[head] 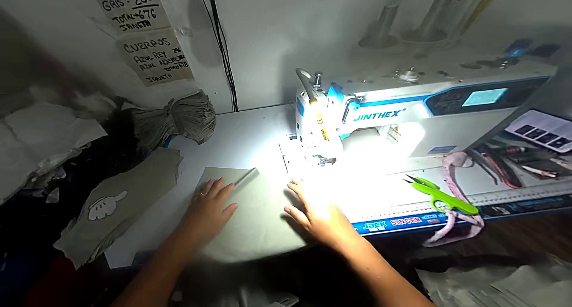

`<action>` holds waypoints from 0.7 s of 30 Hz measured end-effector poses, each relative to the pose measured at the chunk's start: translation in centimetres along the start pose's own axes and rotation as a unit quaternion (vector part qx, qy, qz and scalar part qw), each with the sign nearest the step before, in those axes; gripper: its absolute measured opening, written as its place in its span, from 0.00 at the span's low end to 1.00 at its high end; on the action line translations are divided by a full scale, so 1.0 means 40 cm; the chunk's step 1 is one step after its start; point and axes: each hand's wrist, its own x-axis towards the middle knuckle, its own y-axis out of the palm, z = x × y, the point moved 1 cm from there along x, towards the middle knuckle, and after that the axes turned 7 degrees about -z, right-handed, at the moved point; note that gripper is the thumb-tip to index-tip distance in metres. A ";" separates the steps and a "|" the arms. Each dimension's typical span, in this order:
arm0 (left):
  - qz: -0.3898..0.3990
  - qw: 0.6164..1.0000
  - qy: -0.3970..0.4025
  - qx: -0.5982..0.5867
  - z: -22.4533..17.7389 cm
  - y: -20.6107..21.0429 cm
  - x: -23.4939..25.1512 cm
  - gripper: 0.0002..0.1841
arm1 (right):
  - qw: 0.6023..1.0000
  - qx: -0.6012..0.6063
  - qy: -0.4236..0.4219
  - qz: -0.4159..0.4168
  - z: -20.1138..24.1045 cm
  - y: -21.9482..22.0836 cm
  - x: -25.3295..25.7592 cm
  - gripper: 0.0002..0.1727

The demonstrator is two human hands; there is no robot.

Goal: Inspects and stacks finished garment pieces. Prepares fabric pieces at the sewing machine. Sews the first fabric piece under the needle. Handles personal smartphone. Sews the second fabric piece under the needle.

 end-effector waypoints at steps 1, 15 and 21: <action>0.033 0.999 -0.036 0.012 -0.001 0.021 0.022 0.36 | 0.995 -0.033 0.039 0.084 -0.008 0.012 0.018 0.40; 0.023 0.992 -0.118 0.036 -0.024 0.048 0.061 0.43 | 0.990 -0.054 -0.033 -0.125 -0.092 0.060 0.015 0.36; -0.161 0.982 -0.097 -0.034 0.074 0.018 0.086 0.33 | 0.997 -0.043 -0.016 -0.064 -0.093 0.040 0.016 0.39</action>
